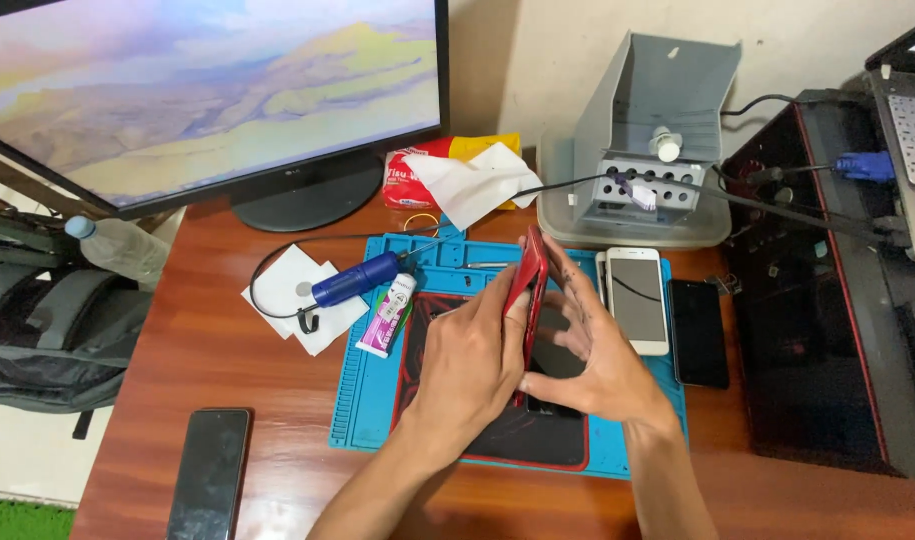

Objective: Disassembling a red smartphone using a prying tool to remove the back cover and access internal components.

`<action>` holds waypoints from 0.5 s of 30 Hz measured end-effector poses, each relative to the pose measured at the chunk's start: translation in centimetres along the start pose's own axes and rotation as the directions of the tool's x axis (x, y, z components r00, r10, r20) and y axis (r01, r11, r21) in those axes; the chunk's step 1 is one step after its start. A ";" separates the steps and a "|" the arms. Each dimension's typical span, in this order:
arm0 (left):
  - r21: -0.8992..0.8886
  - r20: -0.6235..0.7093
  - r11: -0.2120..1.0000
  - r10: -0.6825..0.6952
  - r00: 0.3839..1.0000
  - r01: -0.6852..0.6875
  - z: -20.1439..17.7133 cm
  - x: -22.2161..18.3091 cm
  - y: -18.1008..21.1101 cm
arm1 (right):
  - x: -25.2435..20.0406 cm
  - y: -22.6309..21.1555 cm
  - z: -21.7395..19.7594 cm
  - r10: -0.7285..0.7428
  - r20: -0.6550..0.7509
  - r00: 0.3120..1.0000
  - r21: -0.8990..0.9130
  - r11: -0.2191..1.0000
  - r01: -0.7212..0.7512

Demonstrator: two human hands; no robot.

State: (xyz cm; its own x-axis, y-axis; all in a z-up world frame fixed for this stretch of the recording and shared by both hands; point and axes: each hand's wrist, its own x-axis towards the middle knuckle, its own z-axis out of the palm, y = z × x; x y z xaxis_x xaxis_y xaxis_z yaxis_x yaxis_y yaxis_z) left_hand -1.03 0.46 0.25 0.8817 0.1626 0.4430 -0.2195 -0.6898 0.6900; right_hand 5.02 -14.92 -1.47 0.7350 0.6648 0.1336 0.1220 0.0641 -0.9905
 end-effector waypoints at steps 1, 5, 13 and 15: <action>-0.002 0.001 1.000 0.001 1.000 -0.001 0.0 -0.1 0.0 | -0.1 0.0 0.0 0.001 -0.002 1.000 -0.001 1.000 -0.001; -0.001 -0.009 1.000 -0.015 1.000 0.015 -0.2 -0.2 0.2 | -0.2 0.3 0.1 -0.004 0.006 1.000 0.017 1.000 0.004; 0.115 -0.135 0.993 0.032 0.990 -0.016 -1.2 -0.2 -0.1 | -0.3 0.8 0.2 -0.051 0.047 0.998 0.019 0.999 0.050; 0.113 -0.152 0.994 0.028 0.988 -0.011 -0.6 -0.5 -0.5 | -0.3 1.2 0.3 -0.054 0.051 0.997 0.024 0.998 0.052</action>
State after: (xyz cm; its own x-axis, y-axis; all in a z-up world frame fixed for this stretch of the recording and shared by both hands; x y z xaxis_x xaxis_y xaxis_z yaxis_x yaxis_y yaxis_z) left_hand -1.62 1.16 0.09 0.8016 0.2481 0.5440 -0.1809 -0.7666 0.6161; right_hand 4.75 -14.82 -2.72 0.6927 0.6972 0.1846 0.1441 0.1170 -0.9826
